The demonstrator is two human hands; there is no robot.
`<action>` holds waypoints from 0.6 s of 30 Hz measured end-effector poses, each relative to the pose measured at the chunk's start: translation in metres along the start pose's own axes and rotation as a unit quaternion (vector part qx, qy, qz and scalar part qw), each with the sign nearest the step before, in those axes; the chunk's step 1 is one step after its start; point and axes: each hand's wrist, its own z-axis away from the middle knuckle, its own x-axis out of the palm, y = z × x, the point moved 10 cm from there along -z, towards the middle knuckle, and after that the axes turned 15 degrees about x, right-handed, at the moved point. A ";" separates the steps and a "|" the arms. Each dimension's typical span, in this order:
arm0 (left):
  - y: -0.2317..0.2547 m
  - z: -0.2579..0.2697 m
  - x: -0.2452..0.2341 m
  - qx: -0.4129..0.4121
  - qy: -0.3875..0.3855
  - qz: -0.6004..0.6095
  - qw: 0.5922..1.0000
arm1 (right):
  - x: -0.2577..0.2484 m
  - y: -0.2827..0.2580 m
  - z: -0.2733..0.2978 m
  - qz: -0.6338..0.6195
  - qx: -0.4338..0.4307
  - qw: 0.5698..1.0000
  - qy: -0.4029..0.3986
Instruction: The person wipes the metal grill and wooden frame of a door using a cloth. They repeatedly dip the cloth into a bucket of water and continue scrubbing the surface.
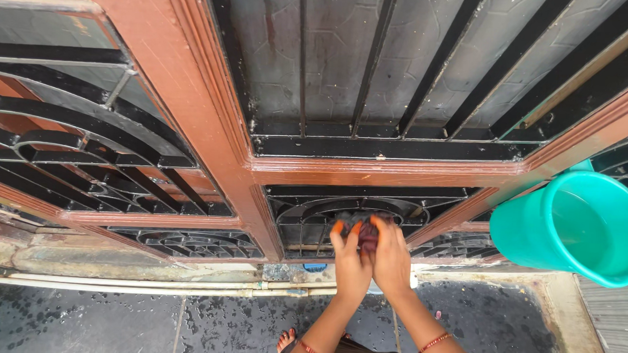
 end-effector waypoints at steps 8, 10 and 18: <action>-0.025 -0.026 0.027 -0.009 -0.099 -0.035 0.994 | 0.043 -0.019 -0.031 0.264 -0.121 0.955 -0.059; -0.041 -0.027 0.033 -0.041 -0.116 -0.038 0.992 | 0.056 -0.009 -0.035 0.285 -0.084 0.949 -0.109; -0.019 -0.015 0.019 0.011 -0.071 -0.052 0.996 | 0.011 -0.044 -0.001 0.195 -0.207 0.958 0.042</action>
